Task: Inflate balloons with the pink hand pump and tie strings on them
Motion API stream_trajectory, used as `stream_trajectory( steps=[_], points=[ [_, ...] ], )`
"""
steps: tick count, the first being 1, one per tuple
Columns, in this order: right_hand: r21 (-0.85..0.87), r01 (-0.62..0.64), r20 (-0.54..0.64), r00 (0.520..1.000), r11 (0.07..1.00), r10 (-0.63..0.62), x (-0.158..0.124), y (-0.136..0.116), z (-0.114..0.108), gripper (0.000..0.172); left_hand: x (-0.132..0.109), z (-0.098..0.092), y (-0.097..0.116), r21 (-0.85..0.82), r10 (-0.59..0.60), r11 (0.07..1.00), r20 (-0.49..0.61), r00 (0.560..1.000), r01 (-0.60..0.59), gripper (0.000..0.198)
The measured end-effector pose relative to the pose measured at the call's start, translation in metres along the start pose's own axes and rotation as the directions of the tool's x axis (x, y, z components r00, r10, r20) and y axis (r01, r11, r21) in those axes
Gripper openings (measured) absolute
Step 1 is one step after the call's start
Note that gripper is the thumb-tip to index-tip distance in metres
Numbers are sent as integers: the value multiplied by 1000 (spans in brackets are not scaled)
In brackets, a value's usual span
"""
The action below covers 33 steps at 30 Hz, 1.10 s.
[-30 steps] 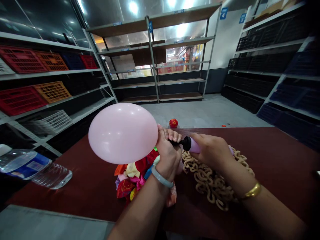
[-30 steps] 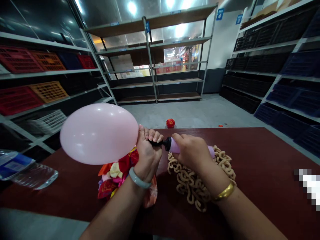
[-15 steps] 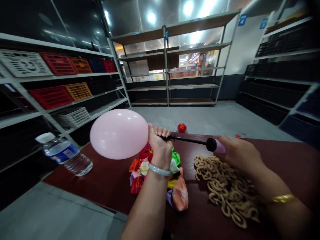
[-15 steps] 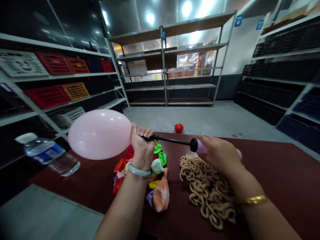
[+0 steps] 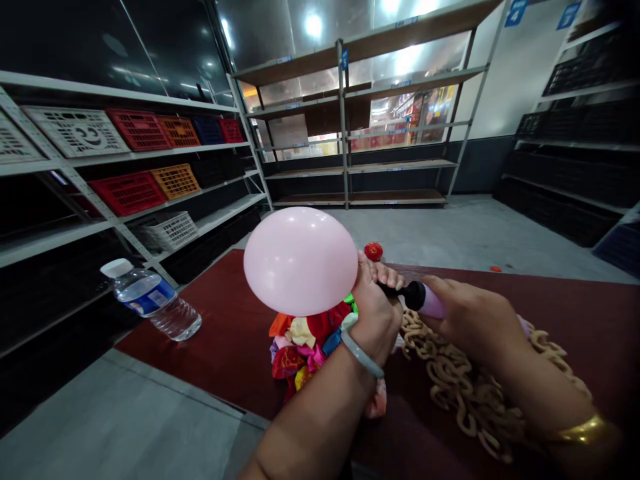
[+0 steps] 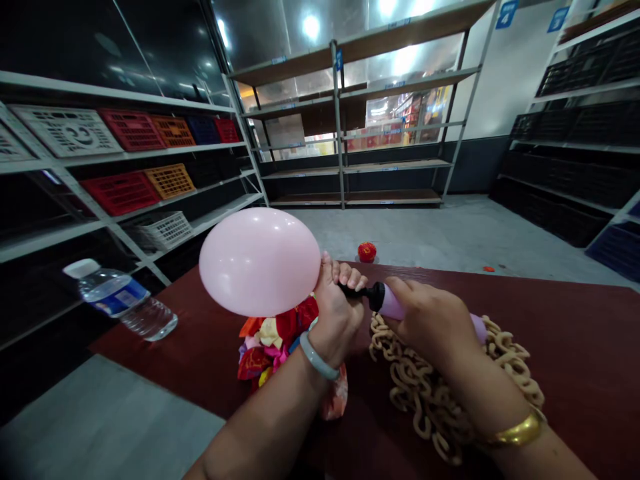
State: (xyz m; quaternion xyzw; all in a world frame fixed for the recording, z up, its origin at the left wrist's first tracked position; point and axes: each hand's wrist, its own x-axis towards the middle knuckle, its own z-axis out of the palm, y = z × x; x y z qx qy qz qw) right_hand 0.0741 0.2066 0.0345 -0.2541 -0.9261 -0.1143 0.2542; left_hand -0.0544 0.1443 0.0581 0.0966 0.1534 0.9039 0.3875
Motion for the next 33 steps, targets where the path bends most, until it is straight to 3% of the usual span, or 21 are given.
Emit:
stream_trajectory(
  steps=[4,9,14,18,26,33],
  points=[
    [64,-7,23,1000,998,6,3,7,3,44,10,-1,13,6,16,1000,-13,1000,-16,52],
    [152,-41,88,996,988,28,4,33,2,40,29,-6,52,-29,106,994,-73,992,-109,50],
    [119,-32,69,997,992,24,-1,56,-5,42,32,-5,79,-53,178,982,-26,984,-179,52],
    [-12,-51,32,998,999,52,-3,49,-12,45,29,-5,67,-111,165,980,-26,986,-167,51],
    [-75,-27,66,997,997,32,0,9,-9,48,12,-9,2,-67,-20,998,-33,999,17,51],
    [-54,-45,105,993,998,51,3,-2,-7,50,3,-5,-4,-88,-74,994,-28,997,71,51]
  ],
)
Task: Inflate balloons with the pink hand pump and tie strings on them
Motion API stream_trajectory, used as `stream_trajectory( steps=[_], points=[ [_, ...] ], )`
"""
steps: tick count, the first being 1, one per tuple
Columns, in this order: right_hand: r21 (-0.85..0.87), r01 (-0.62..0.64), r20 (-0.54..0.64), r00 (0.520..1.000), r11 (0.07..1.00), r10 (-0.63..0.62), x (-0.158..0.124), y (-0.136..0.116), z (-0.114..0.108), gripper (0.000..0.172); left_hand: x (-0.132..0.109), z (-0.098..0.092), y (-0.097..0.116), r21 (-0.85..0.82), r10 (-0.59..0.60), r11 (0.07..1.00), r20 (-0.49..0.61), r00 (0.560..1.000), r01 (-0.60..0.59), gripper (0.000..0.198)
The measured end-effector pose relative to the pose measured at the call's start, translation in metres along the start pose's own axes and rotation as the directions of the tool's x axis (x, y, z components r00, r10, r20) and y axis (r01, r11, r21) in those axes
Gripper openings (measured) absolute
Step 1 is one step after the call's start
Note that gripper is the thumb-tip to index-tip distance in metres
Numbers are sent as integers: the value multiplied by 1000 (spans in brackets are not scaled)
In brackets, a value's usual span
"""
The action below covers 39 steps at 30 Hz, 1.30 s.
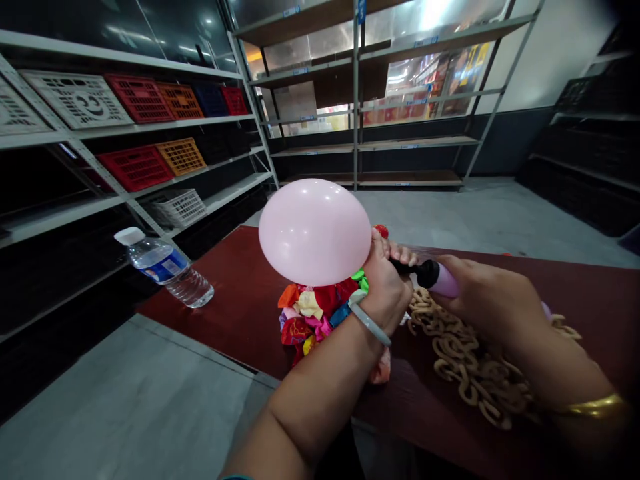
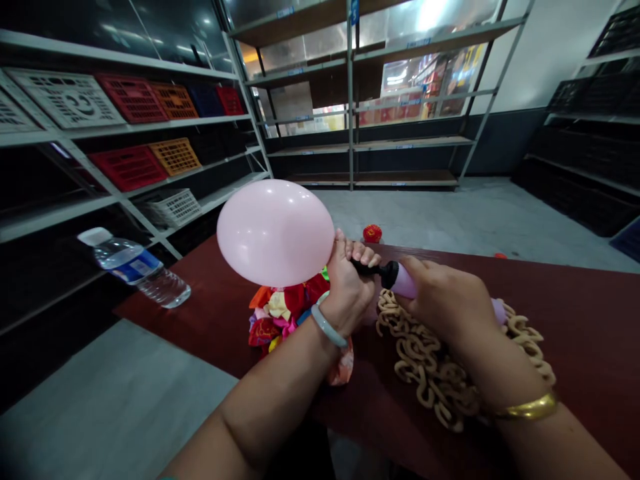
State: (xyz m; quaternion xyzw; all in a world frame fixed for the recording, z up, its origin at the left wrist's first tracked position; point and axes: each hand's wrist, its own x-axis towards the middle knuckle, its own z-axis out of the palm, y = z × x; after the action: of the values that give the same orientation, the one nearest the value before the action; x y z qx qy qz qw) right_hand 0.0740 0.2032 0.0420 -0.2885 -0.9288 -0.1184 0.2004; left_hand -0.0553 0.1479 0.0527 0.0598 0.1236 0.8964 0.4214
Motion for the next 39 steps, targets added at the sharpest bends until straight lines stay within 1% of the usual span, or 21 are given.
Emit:
stream_trajectory(
  steps=[2,4,6,8,11,14,16,19,21,23,27,29,31,33,36,39],
  points=[
    [53,0,27,1000,999,-2,2,1,3,47,2,1,4,25,1,1000,-25,1000,0,51],
    [103,-1,51,999,995,-4,3,5,5,46,6,1,12,41,27,999,-39,999,-25,51],
    [144,-18,64,998,989,9,4,12,6,47,13,2,26,34,64,997,-43,997,-63,50],
    [178,-33,69,997,983,21,4,23,5,47,19,3,45,18,110,994,-44,993,-109,50],
    [194,-53,87,996,980,37,2,42,-1,43,24,6,72,7,188,982,-35,982,-188,51],
    [219,-62,105,994,974,40,0,55,-7,36,22,10,83,18,227,974,8,974,-227,52],
    [194,-59,102,994,979,39,-1,58,-11,37,19,11,81,24,241,970,42,970,-242,52],
    [82,-49,87,995,995,42,-2,54,-13,44,17,10,69,3,227,974,71,971,-228,51],
    [52,-32,63,998,998,28,-1,45,-14,49,17,8,56,-3,193,981,71,979,-193,51],
    [67,-5,52,999,998,1,0,34,-13,51,15,4,41,5,155,988,66,986,-156,50],
    [70,43,73,996,997,-48,1,14,-10,51,8,-1,11,24,78,996,85,993,-80,49],
    [56,58,72,995,997,-62,1,9,-8,55,5,-2,2,34,45,998,100,994,-49,50],
    [57,78,43,996,995,-81,0,6,-5,60,4,-3,0,45,26,999,107,994,-31,50],
    [77,121,-3,993,990,-121,0,5,-3,63,5,-4,2,53,25,998,99,995,-31,49],
    [113,207,-45,978,972,-203,0,5,-3,55,10,-5,9,59,27,998,79,997,-32,48],
    [145,233,-42,972,962,-229,-1,6,-6,48,13,-6,12,107,16,994,64,998,-23,47]
  ],
)
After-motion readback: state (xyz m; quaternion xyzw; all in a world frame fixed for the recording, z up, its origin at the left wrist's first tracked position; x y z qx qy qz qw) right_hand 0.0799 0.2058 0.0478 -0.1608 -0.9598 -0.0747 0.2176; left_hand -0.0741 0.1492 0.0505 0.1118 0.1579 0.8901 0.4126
